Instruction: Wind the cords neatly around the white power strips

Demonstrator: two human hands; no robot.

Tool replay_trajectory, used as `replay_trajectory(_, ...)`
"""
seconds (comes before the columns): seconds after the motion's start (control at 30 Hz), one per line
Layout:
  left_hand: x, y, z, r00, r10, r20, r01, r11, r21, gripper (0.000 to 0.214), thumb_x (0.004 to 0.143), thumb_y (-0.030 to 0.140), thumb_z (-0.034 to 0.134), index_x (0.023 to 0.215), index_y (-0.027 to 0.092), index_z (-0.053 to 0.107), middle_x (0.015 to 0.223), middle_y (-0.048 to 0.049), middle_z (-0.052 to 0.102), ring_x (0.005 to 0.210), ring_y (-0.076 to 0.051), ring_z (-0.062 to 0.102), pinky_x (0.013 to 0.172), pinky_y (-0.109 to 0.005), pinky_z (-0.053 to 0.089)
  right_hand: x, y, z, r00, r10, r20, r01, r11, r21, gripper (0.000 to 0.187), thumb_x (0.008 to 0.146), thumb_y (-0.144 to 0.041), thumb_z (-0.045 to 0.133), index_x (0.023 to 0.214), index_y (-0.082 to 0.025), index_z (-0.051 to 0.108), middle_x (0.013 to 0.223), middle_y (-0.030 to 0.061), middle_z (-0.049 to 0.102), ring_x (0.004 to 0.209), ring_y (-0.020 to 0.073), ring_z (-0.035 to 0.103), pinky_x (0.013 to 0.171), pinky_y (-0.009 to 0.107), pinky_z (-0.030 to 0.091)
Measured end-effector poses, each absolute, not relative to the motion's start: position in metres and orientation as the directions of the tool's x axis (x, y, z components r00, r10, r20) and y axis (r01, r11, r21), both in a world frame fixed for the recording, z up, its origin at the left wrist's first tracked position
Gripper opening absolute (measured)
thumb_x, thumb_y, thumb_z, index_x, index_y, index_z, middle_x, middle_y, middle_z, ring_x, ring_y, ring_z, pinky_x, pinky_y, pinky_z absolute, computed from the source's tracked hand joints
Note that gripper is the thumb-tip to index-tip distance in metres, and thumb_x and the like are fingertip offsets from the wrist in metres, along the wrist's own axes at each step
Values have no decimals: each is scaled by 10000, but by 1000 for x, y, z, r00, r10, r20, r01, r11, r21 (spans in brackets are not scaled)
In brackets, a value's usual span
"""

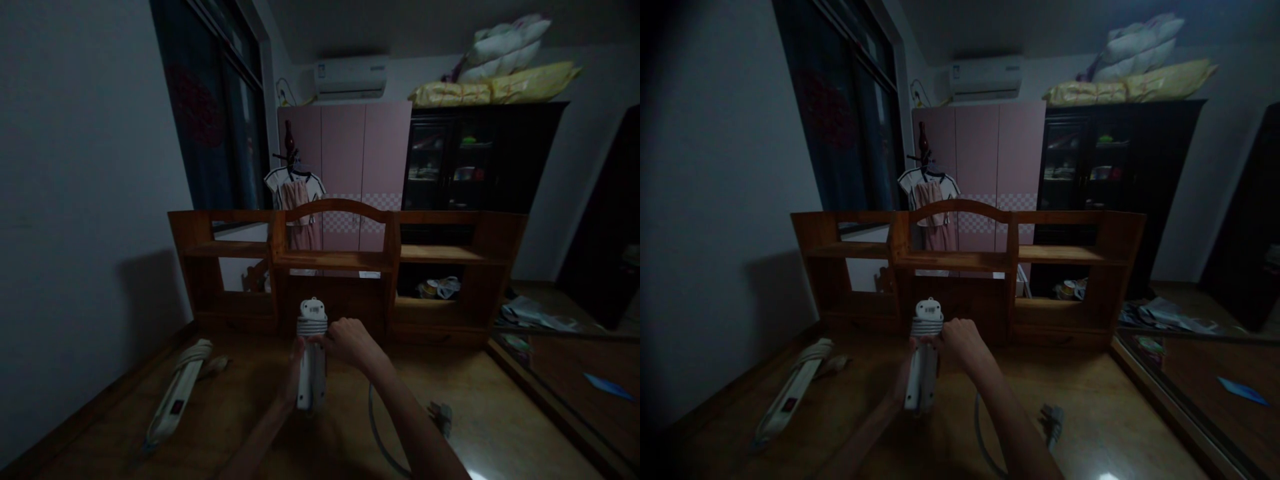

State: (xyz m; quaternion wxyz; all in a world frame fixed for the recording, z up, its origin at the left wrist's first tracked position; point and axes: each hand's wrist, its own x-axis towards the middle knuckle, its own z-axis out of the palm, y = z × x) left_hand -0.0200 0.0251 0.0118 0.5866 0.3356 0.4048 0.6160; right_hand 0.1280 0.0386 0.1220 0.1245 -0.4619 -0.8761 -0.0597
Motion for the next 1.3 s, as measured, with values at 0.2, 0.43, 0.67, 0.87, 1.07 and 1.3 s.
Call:
replay_trajectory(0.2, -12, 9, 21, -26, 980, 196, -339, -193, 921, 647, 629, 356, 765, 1189, 222, 472, 947, -54, 647, 795, -196, 646, 711, -286, 508, 136, 49, 122, -494, 827, 269, 855, 518, -20, 710, 885, -672, 251, 854, -134, 713, 881, 182, 696, 852, 275, 666, 717, 309, 440)
replay_trajectory(0.43, -5, 8, 12, -52, 984, 168, -244, -176, 954, 668, 713, 391, 689, 1286, 269, 366, 1007, -65, 631, 741, -202, 663, 664, -313, 516, 152, 60, 115, -501, 861, 84, 823, 505, -260, 399, 860, -520, 502, 915, -187, 714, 935, 121, 708, 900, 237, 663, 662, 242, 412)
replay_trajectory(0.67, -7, 16, 8, -290, 909, 299, 43, -300, 953, 624, 753, 372, 659, 1277, 246, 346, 1233, -98, 539, 1098, -214, 565, 958, -368, 416, 169, 67, 116, -532, 847, 29, 792, 509, -336, 227, 825, -218, 521, 964, -209, 700, 932, 63, 713, 871, 169, 660, 661, 204, 383)
replay_trajectory(0.87, -4, 17, 8, -383, 812, 440, 236, -374, 897, 658, 752, 398, 643, 1300, 230, 319, 1270, -122, 517, 1137, -225, 546, 960, -361, 416, 170, 59, 122, -482, 876, 20, 826, 461, -325, 205, 824, -177, 498, 969, -154, 642, 901, 109, 699, 809, 191, 664, 615, 221, 375)
replay_trajectory(1.07, -11, 23, 4, -447, 788, 422, 290, -319, 902, 755, 788, 397, 608, 1411, 243, 211, 1396, -144, 412, 1252, -255, 456, 1006, -406, 379, 152, 41, 122, -470, 875, 116, 833, 483, -269, 273, 871, -182, 443, 1137, -194, 501, 969, 117, 667, 904, 238, 646, 660, 263, 384)
replay_trajectory(1.3, -12, 26, 2, -417, 782, 463, 338, -340, 878, 787, 799, 350, 600, 1451, 255, 170, 1454, -112, 350, 1320, -243, 373, 1074, -396, 304, 148, 41, 119, -453, 887, 86, 856, 460, -235, 266, 854, -119, 418, 1053, -212, 566, 955, 92, 675, 873, 214, 662, 650, 250, 411)
